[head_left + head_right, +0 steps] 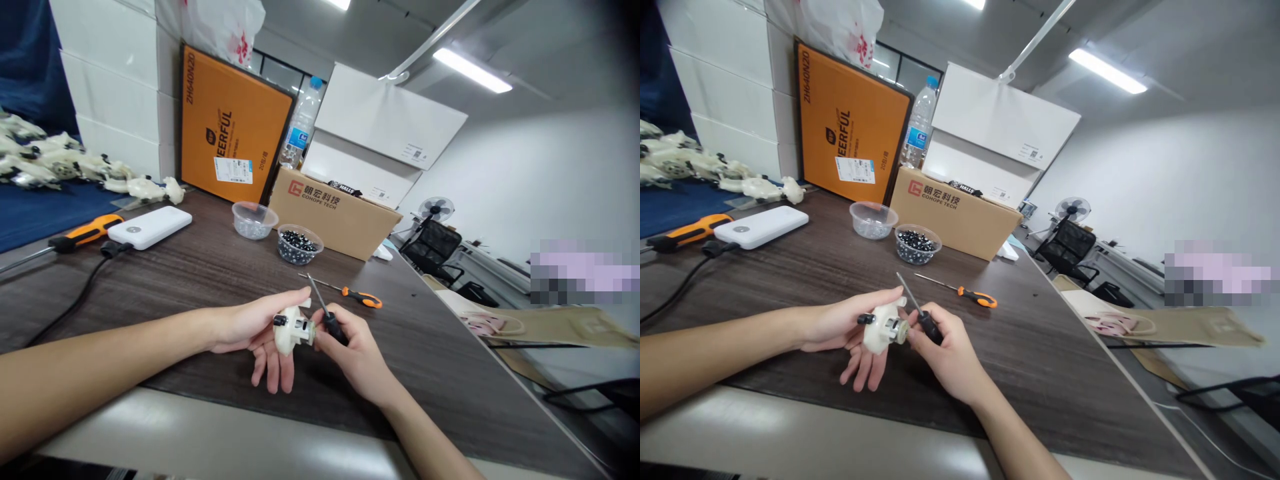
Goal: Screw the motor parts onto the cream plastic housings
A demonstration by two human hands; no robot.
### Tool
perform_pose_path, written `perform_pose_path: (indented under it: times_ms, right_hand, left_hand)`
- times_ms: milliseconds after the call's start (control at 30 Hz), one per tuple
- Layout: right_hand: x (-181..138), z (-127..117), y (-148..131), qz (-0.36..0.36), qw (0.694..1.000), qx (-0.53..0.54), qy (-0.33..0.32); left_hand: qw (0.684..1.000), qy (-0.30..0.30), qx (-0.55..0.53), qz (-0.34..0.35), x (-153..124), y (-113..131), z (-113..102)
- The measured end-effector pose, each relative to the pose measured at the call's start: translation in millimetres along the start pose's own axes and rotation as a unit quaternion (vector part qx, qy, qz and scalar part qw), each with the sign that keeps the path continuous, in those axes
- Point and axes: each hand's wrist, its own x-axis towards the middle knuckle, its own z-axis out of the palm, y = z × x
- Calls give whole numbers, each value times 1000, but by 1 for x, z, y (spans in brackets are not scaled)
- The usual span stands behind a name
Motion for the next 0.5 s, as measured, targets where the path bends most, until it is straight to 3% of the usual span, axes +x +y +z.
perform_pose_path:
  times_ms: [200, 500]
  right_hand:
    - [1, 1, -2, -29, 997, -68, 34]
    - [-2, 0, -4, -57, 987, -116, 98]
  left_hand:
    - [1000, -17, 12, -9, 3, -2, -3]
    - [989, -65, -25, 133, -6, 1, 7]
